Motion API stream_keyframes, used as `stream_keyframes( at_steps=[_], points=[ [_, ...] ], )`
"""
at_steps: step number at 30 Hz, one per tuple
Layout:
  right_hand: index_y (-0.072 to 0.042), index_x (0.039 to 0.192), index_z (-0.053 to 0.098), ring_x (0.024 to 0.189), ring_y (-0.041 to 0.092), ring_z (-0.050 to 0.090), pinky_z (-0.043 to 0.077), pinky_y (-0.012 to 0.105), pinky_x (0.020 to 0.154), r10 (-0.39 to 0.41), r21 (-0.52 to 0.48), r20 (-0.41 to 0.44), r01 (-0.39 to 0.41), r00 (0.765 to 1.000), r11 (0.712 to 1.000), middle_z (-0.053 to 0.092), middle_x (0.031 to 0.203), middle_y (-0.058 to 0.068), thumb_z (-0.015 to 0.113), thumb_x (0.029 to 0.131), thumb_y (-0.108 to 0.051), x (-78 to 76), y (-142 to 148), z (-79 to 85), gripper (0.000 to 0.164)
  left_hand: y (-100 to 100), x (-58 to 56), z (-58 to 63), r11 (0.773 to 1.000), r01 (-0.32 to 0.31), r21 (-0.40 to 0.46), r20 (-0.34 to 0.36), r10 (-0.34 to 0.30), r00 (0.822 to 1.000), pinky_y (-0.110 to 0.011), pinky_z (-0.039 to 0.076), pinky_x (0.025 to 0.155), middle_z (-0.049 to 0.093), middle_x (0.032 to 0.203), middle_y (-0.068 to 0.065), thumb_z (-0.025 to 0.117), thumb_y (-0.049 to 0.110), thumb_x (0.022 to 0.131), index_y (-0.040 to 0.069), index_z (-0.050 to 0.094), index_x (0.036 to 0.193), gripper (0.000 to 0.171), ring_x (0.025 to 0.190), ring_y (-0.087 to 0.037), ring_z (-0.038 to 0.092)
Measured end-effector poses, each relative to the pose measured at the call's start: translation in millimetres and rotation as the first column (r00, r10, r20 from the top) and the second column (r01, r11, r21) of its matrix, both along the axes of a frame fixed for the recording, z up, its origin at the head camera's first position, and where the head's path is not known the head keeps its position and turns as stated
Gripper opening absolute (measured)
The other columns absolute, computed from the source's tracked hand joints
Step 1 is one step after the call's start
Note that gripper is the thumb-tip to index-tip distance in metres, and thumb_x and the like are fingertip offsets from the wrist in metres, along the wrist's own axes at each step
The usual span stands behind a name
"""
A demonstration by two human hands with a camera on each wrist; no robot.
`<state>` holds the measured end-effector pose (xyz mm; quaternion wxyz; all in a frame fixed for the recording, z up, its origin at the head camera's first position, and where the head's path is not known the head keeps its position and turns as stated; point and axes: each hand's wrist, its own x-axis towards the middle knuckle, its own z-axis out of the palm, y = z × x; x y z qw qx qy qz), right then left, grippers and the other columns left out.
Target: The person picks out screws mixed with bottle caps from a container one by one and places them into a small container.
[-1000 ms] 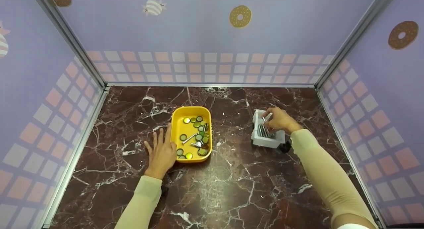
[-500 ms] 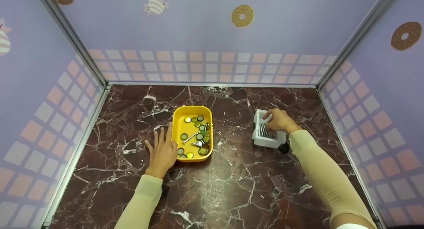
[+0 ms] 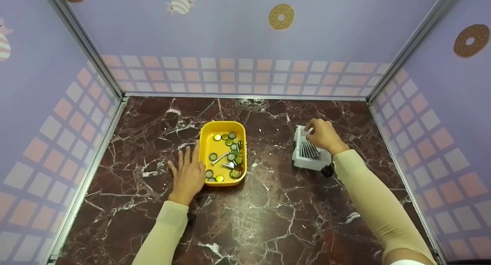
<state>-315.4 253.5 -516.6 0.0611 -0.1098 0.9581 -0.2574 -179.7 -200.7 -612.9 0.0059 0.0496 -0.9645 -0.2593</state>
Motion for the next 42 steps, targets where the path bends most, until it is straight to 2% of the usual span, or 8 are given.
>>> stream_keyframes(
  at_steps=[7, 14, 23, 26, 30, 34, 38, 42],
  points=[
    [0.006, 0.119, 0.079, 0.103, 0.048, 0.084, 0.069, 0.063, 0.093, 0.027, -0.009, -0.106, -0.028, 0.994, 1.0, 0.086, 0.111, 0.031, 0.071, 0.1, 0.0, 8.5, -26, 8.0, 0.021, 0, 1.2, -0.2, 1.0, 0.001, 0.019, -0.003, -0.001, 1.0, -0.093, -0.005, 0.137, 0.02, 0.194, -0.028, 0.035, 0.028, 0.122, 0.026, 0.012, 0.19, 0.072, 0.18, -0.061, 0.01],
    [0.005, 0.114, 0.08, 0.087, 0.04, 0.081, 0.068, 0.057, 0.085, 0.147, -0.018, -0.185, -0.153, 0.972, 0.988, 0.085, 0.097, 0.023, 0.075, 0.096, 0.002, 18.4, -63, 12.8, 0.019, 0, 1.3, -0.3, 1.0, 0.001, 0.014, -0.002, -0.001, 1.0, -0.092, -0.005, 0.137, 0.02, 0.194, -0.027, 0.034, 0.029, 0.123, 0.027, 0.01, 0.19, 0.072, 0.18, -0.06, 0.01],
    [0.006, 0.118, 0.081, 0.093, 0.04, 0.085, 0.073, 0.053, 0.088, 0.314, 0.002, -0.171, -0.318, 0.934, 0.948, 0.087, 0.104, 0.024, 0.08, 0.097, 0.003, 28.0, -117, 12.7, 0.021, 0, 0.1, -1.0, 1.0, 0.005, 0.02, 0.005, -0.005, 1.0, -0.092, -0.007, 0.137, 0.018, 0.195, -0.027, 0.033, 0.03, 0.123, 0.027, 0.01, 0.19, 0.072, 0.18, -0.06, 0.009],
    [0.005, 0.123, 0.081, 0.1, 0.039, 0.086, 0.074, 0.049, 0.092, 0.359, 0.002, -0.113, -0.361, 0.926, 0.932, 0.087, 0.114, 0.024, 0.081, 0.099, 0.001, 29.9, -135, 12.4, 0.024, -1, 0.0, -1.1, 1.0, 0.006, 0.019, 0.01, -0.006, 1.0, -0.092, -0.007, 0.137, 0.019, 0.195, -0.027, 0.033, 0.03, 0.123, 0.027, 0.009, 0.19, 0.072, 0.181, -0.06, 0.009],
    [0.004, 0.128, 0.08, 0.104, 0.037, 0.086, 0.074, 0.045, 0.094, 0.446, 0.026, -0.074, -0.445, 0.892, 0.895, 0.086, 0.12, 0.024, 0.079, 0.1, 0.001, 31.3, -161, 10.7, 0.028, -1, 0.6, -1.3, 1.0, 0.003, 0.017, 0.007, -0.004, 1.0, -0.092, -0.006, 0.137, 0.02, 0.194, -0.027, 0.034, 0.029, 0.123, 0.027, 0.01, 0.19, 0.072, 0.18, -0.059, 0.01],
    [0.006, 0.131, 0.079, 0.103, 0.039, 0.085, 0.073, 0.047, 0.094, 0.554, 0.066, -0.063, -0.551, 0.83, 0.832, 0.085, 0.123, 0.026, 0.081, 0.1, 0.001, 30.4, -188, 6.7, 0.031, -1, 1.4, -1.6, 1.0, 0.001, 0.018, 0.003, -0.001, 1.0, -0.092, -0.005, 0.137, 0.021, 0.194, -0.027, 0.034, 0.029, 0.123, 0.027, 0.01, 0.19, 0.072, 0.18, -0.06, 0.01],
    [0.006, 0.136, 0.078, 0.115, 0.04, 0.082, 0.071, 0.049, 0.104, 0.631, 0.111, 0.004, -0.627, 0.776, 0.771, 0.082, 0.132, 0.027, 0.083, 0.103, -0.003, 27.5, -213, 1.2, 0.035, -1, 0.8, -1.3, 1.0, 0.002, 0.021, 0.011, -0.003, 1.0, -0.092, -0.007, 0.137, 0.019, 0.194, -0.027, 0.033, 0.03, 0.123, 0.027, 0.008, 0.191, 0.072, 0.181, -0.059, 0.008],
    [0.004, 0.141, 0.076, 0.125, 0.04, 0.078, 0.067, 0.05, 0.112, 0.67, 0.193, 0.063, -0.668, 0.739, 0.719, 0.08, 0.139, 0.026, 0.083, 0.106, -0.01, 25.3, -236, -4.6, 0.038, 0, 0.2, -0.4, 1.0, -0.003, 0.022, 0.011, 0.003, 1.0, -0.092, -0.007, 0.137, 0.02, 0.194, -0.027, 0.033, 0.03, 0.122, 0.028, 0.01, 0.19, 0.072, 0.181, -0.059, 0.009]
  ],
)
